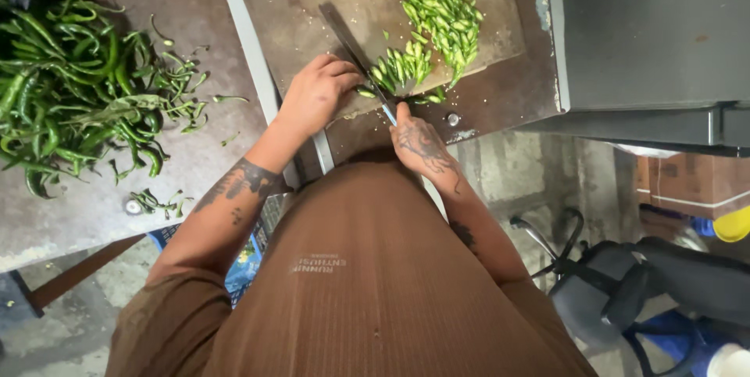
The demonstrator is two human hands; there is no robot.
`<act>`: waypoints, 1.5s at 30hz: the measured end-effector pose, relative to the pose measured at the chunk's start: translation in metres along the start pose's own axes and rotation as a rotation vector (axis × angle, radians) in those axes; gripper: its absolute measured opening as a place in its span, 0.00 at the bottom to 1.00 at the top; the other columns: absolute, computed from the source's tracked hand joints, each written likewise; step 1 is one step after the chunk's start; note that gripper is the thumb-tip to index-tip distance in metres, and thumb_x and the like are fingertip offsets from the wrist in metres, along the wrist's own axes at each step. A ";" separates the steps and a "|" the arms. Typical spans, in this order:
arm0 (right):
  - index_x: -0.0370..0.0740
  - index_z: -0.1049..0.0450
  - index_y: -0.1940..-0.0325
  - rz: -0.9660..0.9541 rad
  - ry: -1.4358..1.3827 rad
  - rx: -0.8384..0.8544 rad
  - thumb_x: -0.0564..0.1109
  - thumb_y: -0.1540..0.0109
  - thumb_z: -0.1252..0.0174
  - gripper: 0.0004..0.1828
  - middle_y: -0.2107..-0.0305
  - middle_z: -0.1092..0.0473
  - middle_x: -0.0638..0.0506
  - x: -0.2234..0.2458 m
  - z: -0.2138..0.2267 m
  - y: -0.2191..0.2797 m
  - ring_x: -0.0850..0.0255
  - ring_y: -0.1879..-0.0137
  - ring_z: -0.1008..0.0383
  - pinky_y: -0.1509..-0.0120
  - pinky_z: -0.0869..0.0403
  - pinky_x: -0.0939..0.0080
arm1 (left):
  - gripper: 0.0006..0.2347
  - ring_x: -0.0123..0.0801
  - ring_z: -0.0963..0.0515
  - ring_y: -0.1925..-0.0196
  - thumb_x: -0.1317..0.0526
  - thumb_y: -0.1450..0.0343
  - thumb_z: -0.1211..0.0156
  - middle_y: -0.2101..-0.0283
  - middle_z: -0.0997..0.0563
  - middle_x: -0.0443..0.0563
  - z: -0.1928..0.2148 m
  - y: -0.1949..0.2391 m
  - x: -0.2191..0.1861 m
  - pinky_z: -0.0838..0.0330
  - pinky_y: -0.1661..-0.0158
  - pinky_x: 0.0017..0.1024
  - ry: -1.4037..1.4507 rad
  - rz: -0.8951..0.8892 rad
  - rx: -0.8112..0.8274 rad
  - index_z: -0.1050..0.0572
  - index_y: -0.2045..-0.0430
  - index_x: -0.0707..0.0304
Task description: The person chops green chilies on a wooden board using a knife, picking up new chilies by hand from a pile on the left and adding the sliced pieces to a pile on the board.
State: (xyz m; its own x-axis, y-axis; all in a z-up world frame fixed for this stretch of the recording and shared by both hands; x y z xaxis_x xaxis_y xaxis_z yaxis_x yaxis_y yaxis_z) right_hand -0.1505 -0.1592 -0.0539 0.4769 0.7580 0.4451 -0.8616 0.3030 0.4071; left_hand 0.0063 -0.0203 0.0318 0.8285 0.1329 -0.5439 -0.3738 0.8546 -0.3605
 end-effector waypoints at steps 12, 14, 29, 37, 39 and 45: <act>0.36 0.39 0.54 0.062 0.136 0.125 0.45 0.33 0.48 0.11 0.73 0.27 0.33 0.001 0.053 0.060 0.33 0.63 0.24 0.59 0.27 0.36 | 0.06 0.44 0.22 0.54 0.64 0.33 0.38 0.64 0.18 0.49 -0.019 -0.009 0.015 0.26 0.53 0.38 -0.020 0.016 0.110 0.18 0.67 0.59; 0.35 0.39 0.54 0.058 0.086 0.103 0.44 0.34 0.47 0.11 0.72 0.28 0.32 0.008 0.043 0.044 0.32 0.62 0.25 0.59 0.28 0.36 | 0.05 0.45 0.23 0.55 0.63 0.33 0.38 0.65 0.19 0.50 -0.018 -0.013 0.015 0.26 0.54 0.38 -0.022 0.026 0.118 0.17 0.67 0.59; 0.35 0.39 0.49 0.275 0.036 -0.069 0.49 0.34 0.45 0.17 0.74 0.28 0.34 0.014 0.028 0.021 0.35 0.68 0.25 0.66 0.30 0.39 | 0.06 0.46 0.23 0.59 0.63 0.34 0.40 0.68 0.20 0.51 -0.023 -0.005 0.014 0.27 0.55 0.40 -0.043 0.037 -0.021 0.18 0.68 0.60; 0.40 0.37 0.54 -0.138 -0.399 0.172 0.45 0.32 0.47 0.08 0.81 0.37 0.54 -0.031 0.018 -0.006 0.65 0.79 0.36 0.76 0.33 0.60 | 0.06 0.45 0.23 0.59 0.63 0.38 0.46 0.70 0.23 0.50 -0.014 0.008 0.007 0.27 0.59 0.41 -0.228 0.062 -0.293 0.22 0.73 0.59; 0.43 0.36 0.53 -0.129 -0.530 0.194 0.42 0.32 0.48 0.05 0.81 0.39 0.57 -0.039 0.019 0.000 0.68 0.79 0.38 0.76 0.34 0.62 | 0.04 0.46 0.24 0.59 0.64 0.34 0.44 0.68 0.22 0.52 0.018 0.032 0.053 0.28 0.58 0.44 -0.309 0.281 -0.301 0.21 0.73 0.56; 0.43 0.36 0.55 -0.130 -0.595 0.217 0.41 0.32 0.49 0.04 0.81 0.39 0.57 -0.028 0.014 -0.006 0.67 0.79 0.39 0.77 0.35 0.62 | 0.06 0.50 0.23 0.60 0.58 0.31 0.36 0.68 0.19 0.56 0.139 0.165 0.155 0.31 0.62 0.48 -0.738 0.970 -0.265 0.22 0.73 0.60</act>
State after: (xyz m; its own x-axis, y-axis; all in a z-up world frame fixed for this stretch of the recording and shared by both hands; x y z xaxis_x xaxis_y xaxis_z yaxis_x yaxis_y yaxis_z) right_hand -0.1564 -0.1903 -0.0577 0.6435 0.2541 0.7221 -0.7654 0.2001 0.6117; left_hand 0.1310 0.2112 -0.0062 0.1682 0.9748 -0.1467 -0.9627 0.1305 -0.2369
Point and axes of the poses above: each hand's wrist, its own y-axis away from the middle knuckle, its own z-axis out of the back of the hand, x = y × z, the point moved 7 cm from there along -y, towards the middle knuckle
